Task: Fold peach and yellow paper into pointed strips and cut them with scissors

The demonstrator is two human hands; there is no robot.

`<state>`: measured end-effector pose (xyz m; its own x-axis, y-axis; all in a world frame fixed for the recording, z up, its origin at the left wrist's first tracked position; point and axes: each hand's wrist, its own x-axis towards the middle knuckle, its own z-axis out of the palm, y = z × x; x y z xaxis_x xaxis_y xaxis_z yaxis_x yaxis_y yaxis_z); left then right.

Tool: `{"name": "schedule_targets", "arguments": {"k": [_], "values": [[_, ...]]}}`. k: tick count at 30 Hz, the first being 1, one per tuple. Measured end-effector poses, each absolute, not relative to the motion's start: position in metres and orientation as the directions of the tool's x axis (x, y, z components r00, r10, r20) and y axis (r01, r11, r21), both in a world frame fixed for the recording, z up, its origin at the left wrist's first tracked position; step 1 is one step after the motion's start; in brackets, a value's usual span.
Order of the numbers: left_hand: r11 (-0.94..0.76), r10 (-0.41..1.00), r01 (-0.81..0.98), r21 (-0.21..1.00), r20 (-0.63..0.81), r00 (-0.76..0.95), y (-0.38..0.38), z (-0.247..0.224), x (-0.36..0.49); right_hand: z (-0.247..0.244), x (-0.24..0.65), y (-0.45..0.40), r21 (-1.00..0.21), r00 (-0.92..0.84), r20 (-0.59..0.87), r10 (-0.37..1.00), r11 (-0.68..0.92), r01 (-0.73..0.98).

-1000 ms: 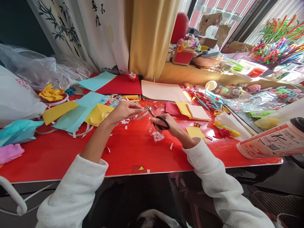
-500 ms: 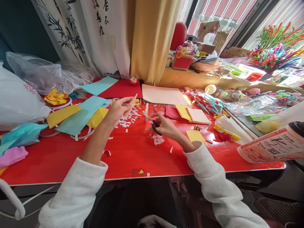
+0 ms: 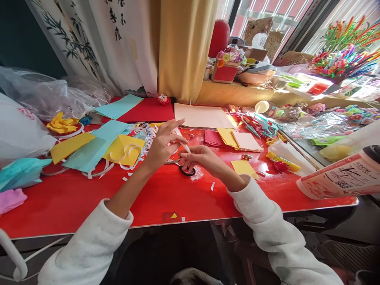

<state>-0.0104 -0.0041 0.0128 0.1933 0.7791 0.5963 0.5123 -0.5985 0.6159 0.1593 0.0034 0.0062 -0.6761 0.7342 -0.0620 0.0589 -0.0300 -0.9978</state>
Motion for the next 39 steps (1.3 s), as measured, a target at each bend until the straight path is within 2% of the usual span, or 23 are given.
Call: {"name": "schedule_targets", "arguments": {"k": [5, 10, 14, 16, 18, 22, 25, 27, 31, 35, 39], "values": [[-0.586, 0.796, 0.421, 0.692, 0.589, 0.138, -0.004, 0.009, -0.011, 0.002, 0.163, 0.007, -0.999, -0.621, -0.043, 0.783, -0.035, 0.025], [-0.623, 0.775, 0.344, 0.702, 0.614, 0.150, -0.002, 0.008, -0.015, 0.010, 0.166, 0.005, -0.987, -0.766, -0.025, 0.643, -0.135, -0.082], [-0.630, 0.775, 0.331, 0.703, 0.593, 0.217, -0.003, 0.010, -0.018, 0.010, 0.164, 0.000, -0.982, -0.823, 0.055, 0.565, -0.120, -0.148], [-0.605, 0.795, 0.294, 0.740, 0.546, 0.264, -0.004, 0.012, -0.019, 0.006, 0.162, 0.000, -0.985, -0.791, 0.085, 0.606, -0.070, -0.160], [-0.544, 0.834, 0.200, 0.815, 0.497, 0.241, -0.004, 0.016, -0.019, 0.001, 0.159, 0.001, -0.989, -0.736, 0.099, 0.669, -0.017, -0.148], [-0.352, 0.936, 0.006, 0.936, 0.352, 0.021, -0.001, 0.018, -0.018, -0.006, 0.157, 0.004, -0.995, -0.683, 0.081, 0.726, 0.023, -0.094], [-0.205, 0.976, 0.052, 0.977, 0.199, 0.092, 0.003, 0.012, -0.015, -0.005, 0.156, 0.005, -0.998, -0.671, 0.070, 0.738, 0.047, -0.053], [-0.162, 0.977, 0.100, 0.982, 0.146, 0.155, 0.005, 0.007, -0.013, -0.004, 0.155, 0.004, -0.998, -0.680, 0.057, 0.731, 0.065, -0.014], [-0.177, 0.981, 0.129, 0.976, 0.164, 0.103, 0.005, 0.001, -0.009, -0.005, 0.154, 0.003, -0.995, -0.694, 0.003, 0.720, 0.072, 0.071], [-0.126, 0.978, 0.099, 0.987, 0.107, 0.181, 0.004, 0.004, -0.009, -0.009, 0.155, 0.006, -0.993, -0.655, -0.008, 0.756, 0.071, 0.094], [-0.110, 0.990, 0.082, 0.990, 0.102, 0.100, 0.003, 0.004, -0.008, -0.011, 0.157, 0.007, -0.987, -0.661, -0.021, 0.750, 0.091, 0.135]]}}
